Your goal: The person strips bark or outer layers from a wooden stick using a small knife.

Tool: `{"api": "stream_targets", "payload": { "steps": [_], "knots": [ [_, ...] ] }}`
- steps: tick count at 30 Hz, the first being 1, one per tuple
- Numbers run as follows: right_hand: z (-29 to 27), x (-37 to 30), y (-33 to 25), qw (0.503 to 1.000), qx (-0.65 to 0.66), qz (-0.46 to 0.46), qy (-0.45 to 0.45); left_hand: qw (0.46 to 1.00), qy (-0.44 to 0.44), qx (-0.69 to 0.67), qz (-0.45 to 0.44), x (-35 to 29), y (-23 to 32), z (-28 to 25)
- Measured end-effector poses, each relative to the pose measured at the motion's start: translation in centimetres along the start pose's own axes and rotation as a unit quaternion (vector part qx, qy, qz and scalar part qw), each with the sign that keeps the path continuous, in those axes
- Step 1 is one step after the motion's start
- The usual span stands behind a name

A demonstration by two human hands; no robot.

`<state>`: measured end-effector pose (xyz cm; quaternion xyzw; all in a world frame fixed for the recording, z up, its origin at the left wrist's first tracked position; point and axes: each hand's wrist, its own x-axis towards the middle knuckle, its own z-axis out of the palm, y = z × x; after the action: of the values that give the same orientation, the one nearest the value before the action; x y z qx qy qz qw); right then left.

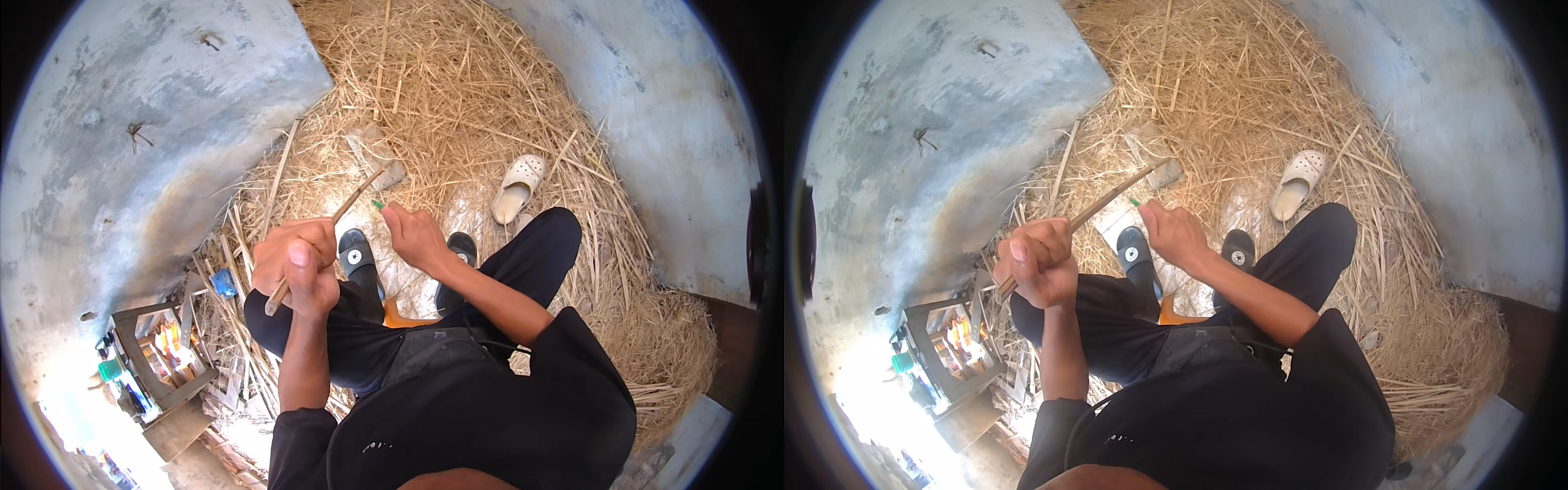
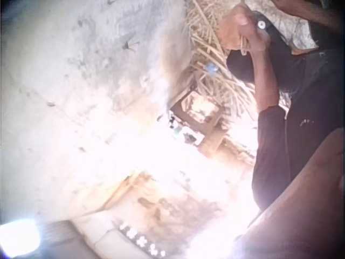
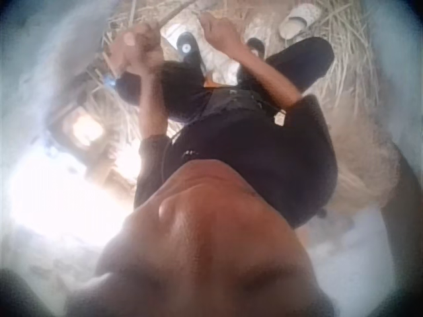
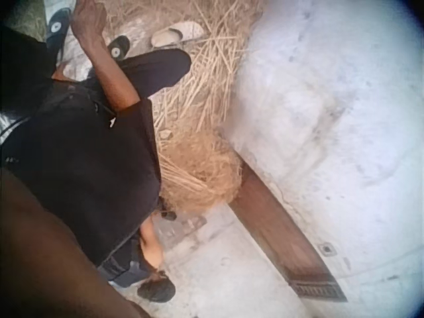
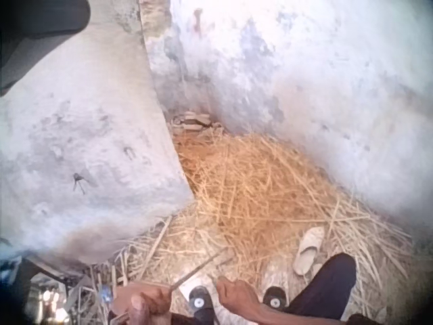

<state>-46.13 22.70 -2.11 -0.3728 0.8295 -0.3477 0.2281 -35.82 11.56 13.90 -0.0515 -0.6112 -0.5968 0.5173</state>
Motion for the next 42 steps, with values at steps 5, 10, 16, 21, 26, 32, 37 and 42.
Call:
{"api": "stream_targets", "payload": {
  "steps": [5, 10, 16, 21, 26, 32, 37, 42],
  "knots": [
    [2.6, 3.9, 8.0, 0.992, -0.112, 0.055, 0.016, 0.999, 0.022, 0.019, 0.035, -1.1, 0.0, 0.1],
    [1.7, 2.2, 2.3, 0.996, 0.033, -0.060, 0.049, 0.994, 0.092, 0.044, 0.029, -1.0, -0.1, -1.1],
    [2.3, 2.3, -0.7, 0.993, -0.053, -0.093, 0.053, 0.985, 0.169, 0.025, 0.019, -0.9, -0.7, -2.7],
    [3.2, 3.8, 1.7, 0.993, -0.110, -0.011, 0.040, 0.994, 0.103, -0.016, -0.011, -1.3, 0.0, -3.0],
    [3.5, 3.3, 9.4, 0.992, -0.121, 0.026, 0.039, 0.996, 0.048, 0.029, 0.062, -2.9, 0.2, -0.1],
    [0.4, -0.1, -0.7, 0.999, 0.027, -0.017, 0.013, 1.000, 0.022, 0.021, -0.005, -3.2, 1.0, -0.9],
    [3.8, 2.7, 8.3, 0.994, -0.055, 0.083, 0.039, 0.990, -0.141, -0.006, 0.021, -3.1, 1.2, -0.1],
    [3.3, 1.6, 6.1, 0.997, 0.031, 0.009, 0.067, 0.989, -0.143, -0.034, 0.009, -2.3, 1.3, -1.2]
  ]
}}
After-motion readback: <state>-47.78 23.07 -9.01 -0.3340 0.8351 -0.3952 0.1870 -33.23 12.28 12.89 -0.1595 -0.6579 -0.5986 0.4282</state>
